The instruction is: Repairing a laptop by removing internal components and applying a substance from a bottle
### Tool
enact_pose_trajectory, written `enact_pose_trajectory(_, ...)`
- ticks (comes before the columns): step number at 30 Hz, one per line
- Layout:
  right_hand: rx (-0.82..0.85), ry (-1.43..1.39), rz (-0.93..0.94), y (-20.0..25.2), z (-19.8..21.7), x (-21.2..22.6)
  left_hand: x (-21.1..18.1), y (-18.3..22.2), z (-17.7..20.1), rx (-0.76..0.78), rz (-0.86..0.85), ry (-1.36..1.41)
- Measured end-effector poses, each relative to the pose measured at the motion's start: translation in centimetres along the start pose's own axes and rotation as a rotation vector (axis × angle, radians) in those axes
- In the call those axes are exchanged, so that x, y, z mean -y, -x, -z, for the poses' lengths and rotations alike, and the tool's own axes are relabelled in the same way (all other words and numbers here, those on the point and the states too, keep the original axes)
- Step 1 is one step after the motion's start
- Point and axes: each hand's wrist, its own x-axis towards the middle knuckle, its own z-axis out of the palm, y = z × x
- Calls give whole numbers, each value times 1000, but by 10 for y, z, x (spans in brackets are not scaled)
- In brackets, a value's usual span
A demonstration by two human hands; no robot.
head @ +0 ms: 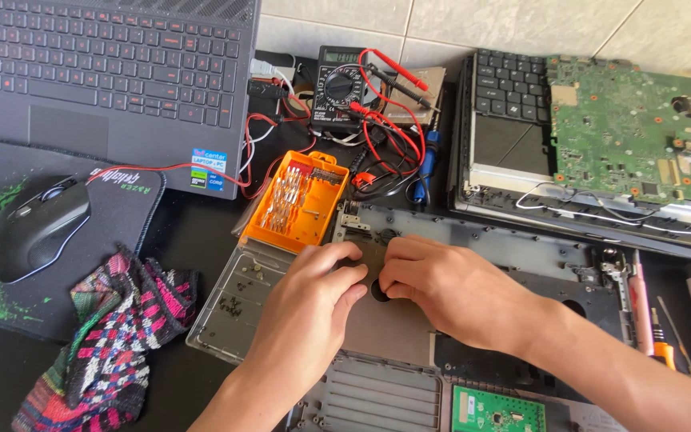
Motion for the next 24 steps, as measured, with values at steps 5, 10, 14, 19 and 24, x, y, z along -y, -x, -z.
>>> enact_pose_trajectory(5,-116,-38,4,-3,2,6,2,-1,-1,-6,-13,13)
enact_pose_trajectory(10,-226,-250,-37,0,5,9,5,0,-2,2,19,-4)
enact_pose_trajectory(14,-332,-207,-28,11,13,-2,8,1,-4,-8,4,2)
enact_pose_trajectory(19,-534,-197,-418,23,45,-20,8,1,-5,3,35,1)
enact_pose_trajectory(24,-629,-101,-478,24,79,-39,8,1,-6,8,53,13)
